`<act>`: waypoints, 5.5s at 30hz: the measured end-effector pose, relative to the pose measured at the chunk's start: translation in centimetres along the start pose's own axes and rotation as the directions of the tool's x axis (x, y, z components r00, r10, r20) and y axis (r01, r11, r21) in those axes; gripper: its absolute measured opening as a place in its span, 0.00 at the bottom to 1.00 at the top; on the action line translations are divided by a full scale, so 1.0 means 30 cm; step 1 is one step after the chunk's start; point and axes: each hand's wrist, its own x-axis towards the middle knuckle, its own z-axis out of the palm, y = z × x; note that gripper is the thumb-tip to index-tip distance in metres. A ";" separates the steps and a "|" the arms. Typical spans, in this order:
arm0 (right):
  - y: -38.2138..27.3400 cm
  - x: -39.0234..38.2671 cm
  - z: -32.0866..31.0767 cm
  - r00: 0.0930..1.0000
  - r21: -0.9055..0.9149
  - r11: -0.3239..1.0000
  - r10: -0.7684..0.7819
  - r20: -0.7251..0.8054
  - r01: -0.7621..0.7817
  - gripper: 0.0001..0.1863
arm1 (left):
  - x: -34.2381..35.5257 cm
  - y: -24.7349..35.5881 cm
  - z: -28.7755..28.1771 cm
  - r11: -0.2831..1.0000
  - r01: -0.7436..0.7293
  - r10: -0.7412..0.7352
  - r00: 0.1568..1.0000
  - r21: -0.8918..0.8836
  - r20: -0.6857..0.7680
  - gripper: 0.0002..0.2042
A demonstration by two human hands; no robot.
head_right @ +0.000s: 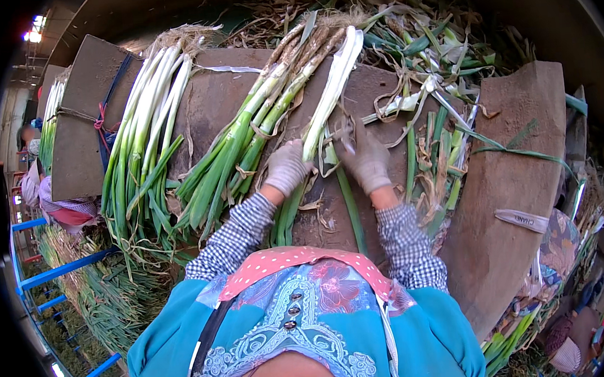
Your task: The person trims and sorts leeks using a tool, then stacks the trimmed leeks on a work surface.
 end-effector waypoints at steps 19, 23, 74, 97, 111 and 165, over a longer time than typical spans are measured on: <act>0.192 0.776 -0.718 0.986 -0.412 0.908 0.002 -0.168 -0.072 0.17 | -0.665 -0.647 -0.416 0.725 0.175 0.071 0.943 -0.666 0.324 0.29; 0.354 0.653 -0.988 0.882 -0.349 0.929 -0.059 -0.467 -0.123 0.18 | -0.597 -0.824 -0.564 0.448 0.093 -0.032 0.996 -0.889 0.088 0.25; -0.323 0.043 -0.005 0.820 -0.114 0.918 -0.391 -0.418 0.379 0.23 | -0.242 -1.511 -1.412 0.754 0.050 -0.490 0.707 -0.656 -0.510 0.09; 0.263 -0.147 0.140 0.901 -0.327 0.928 0.023 -0.432 -0.181 0.40 | 0.125 -0.446 -0.301 0.995 -0.092 0.088 0.991 -0.032 -0.101 0.32; 0.241 -0.175 0.016 0.926 -0.162 0.970 0.111 -0.361 -0.180 0.37 | -0.021 -0.123 0.049 0.928 -0.208 0.194 0.978 -0.310 -0.076 0.32; -0.041 0.434 -0.064 0.918 0.961 0.083 -0.282 0.277 -0.264 0.13 | -0.307 -0.205 -0.242 0.037 0.332 0.340 0.883 -0.943 0.324 0.28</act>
